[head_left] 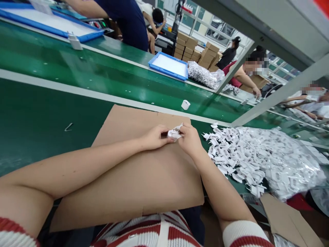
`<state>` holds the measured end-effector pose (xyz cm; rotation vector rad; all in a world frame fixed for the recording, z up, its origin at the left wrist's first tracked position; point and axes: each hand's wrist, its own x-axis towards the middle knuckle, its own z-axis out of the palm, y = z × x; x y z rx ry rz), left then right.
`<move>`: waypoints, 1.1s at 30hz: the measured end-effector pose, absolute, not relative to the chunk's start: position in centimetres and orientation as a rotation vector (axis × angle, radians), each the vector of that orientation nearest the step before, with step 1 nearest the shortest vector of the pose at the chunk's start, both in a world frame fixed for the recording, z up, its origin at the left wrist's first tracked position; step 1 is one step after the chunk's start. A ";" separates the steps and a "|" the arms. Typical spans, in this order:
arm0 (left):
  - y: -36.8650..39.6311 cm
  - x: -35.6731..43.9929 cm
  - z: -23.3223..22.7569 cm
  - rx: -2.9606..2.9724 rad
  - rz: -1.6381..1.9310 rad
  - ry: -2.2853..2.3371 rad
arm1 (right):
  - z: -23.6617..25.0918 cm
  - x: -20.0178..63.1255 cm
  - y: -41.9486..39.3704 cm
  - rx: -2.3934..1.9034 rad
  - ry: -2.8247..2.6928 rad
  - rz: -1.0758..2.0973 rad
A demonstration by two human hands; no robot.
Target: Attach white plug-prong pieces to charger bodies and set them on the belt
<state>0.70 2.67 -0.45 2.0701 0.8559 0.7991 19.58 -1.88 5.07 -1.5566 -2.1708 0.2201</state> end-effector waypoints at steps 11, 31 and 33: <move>1.2 0.1 -1.0 2.386 0.917 0.888 | 3.2 20.5 -2.1 -1.548 -2.012 0.388; 21.0 -0.1 1.1 1.874 1.100 2.031 | 6.2 27.7 -1.8 -2.355 -1.756 -0.066; 20.5 0.5 0.8 2.164 1.238 1.925 | 5.9 27.1 -1.7 -2.162 -1.730 0.051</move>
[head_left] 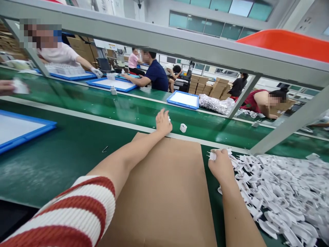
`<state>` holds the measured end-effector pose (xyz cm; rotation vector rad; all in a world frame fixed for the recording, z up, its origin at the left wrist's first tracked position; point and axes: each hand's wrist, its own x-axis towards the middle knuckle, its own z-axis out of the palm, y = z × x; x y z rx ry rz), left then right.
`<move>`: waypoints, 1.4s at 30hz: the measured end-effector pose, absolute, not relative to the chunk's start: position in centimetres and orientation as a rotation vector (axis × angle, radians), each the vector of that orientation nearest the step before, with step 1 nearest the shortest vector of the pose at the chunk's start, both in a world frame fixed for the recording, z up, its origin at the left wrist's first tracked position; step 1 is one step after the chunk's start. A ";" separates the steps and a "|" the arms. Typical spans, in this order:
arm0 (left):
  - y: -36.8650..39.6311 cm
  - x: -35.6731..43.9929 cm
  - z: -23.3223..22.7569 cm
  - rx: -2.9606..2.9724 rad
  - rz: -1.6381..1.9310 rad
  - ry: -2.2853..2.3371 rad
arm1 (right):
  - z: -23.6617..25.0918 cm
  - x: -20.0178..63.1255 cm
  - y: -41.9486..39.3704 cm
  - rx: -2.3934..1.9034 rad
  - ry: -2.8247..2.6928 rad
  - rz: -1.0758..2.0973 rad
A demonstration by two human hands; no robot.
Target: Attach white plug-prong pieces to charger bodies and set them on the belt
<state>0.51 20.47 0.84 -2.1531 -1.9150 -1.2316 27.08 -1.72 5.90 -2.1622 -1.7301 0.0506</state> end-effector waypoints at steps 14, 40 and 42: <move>21.1 2.9 4.9 -2.890 -0.413 -1.531 | 3.8 22.3 -1.9 -1.270 -1.068 1.471; 2.8 2.6 -0.6 -3.351 -1.372 -1.446 | 4.3 21.5 -2.2 -1.296 -1.257 0.959; 2.8 2.6 -0.3 -3.369 -1.364 -1.487 | 4.5 21.7 -2.3 -1.282 -1.288 1.053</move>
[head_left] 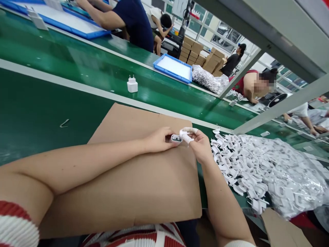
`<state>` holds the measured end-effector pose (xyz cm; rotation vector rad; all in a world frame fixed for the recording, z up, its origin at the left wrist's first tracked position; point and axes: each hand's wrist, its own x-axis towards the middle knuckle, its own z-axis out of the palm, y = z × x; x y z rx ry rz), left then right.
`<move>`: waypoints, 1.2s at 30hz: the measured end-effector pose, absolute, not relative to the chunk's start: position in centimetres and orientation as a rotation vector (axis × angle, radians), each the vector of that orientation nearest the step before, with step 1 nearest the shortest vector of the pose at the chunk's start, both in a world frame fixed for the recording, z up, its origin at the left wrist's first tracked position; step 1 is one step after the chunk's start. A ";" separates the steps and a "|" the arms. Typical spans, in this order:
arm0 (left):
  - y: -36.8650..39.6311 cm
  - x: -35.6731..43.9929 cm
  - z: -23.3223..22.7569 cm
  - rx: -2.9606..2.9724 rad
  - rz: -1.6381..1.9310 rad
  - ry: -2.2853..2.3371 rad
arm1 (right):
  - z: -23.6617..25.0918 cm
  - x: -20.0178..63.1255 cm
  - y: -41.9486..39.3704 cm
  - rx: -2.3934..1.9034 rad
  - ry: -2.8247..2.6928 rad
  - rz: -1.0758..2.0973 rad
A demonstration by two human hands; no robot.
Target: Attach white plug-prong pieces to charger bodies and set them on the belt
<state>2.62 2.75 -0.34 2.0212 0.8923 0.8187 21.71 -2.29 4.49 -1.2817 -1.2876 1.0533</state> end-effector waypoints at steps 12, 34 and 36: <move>2.9 2.4 -0.1 2.006 0.804 0.841 | 5.2 21.0 -2.6 -1.485 -2.288 0.052; 1.1 1.9 -1.1 2.193 1.068 0.884 | 4.5 19.9 -3.1 -1.699 -2.221 -0.112; 0.8 1.5 -1.4 2.355 1.071 0.890 | 4.5 19.9 -3.1 -1.662 -2.176 -0.102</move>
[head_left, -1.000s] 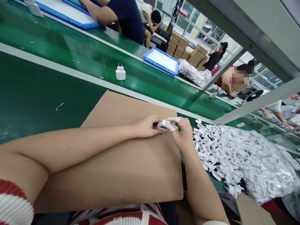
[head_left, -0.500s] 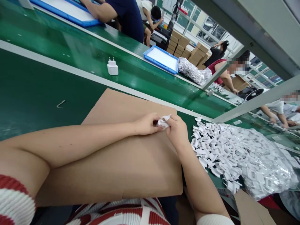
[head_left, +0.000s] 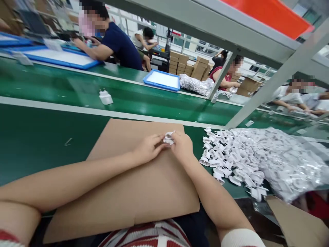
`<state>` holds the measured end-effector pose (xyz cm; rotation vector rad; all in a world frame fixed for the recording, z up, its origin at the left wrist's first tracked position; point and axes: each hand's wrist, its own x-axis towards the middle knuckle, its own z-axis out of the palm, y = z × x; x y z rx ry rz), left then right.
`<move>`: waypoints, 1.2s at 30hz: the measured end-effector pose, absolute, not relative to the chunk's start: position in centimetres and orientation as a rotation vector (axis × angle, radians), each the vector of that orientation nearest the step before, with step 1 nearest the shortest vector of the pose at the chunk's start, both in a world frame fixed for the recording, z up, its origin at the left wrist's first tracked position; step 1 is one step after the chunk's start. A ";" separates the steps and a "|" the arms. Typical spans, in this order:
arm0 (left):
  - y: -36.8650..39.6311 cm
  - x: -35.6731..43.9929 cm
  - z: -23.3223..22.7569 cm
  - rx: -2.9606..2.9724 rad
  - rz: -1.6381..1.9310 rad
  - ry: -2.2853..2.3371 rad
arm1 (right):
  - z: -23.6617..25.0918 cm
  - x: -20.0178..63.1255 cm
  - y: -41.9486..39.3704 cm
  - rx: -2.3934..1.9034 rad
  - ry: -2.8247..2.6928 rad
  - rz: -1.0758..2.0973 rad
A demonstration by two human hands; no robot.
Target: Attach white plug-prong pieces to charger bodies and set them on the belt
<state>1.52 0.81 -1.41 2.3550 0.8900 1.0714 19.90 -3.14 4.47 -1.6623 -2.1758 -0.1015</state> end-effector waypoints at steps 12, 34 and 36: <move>1.0 1.8 -2.0 2.915 0.855 1.054 | 2.6 20.1 -2.8 -1.562 -1.886 0.139; 2.5 1.0 0.7 1.188 0.845 0.663 | 3.1 21.5 -2.9 -1.092 -1.974 0.413; 2.0 1.3 0.8 1.203 0.927 0.634 | 3.5 21.6 -3.1 -1.085 -1.929 0.369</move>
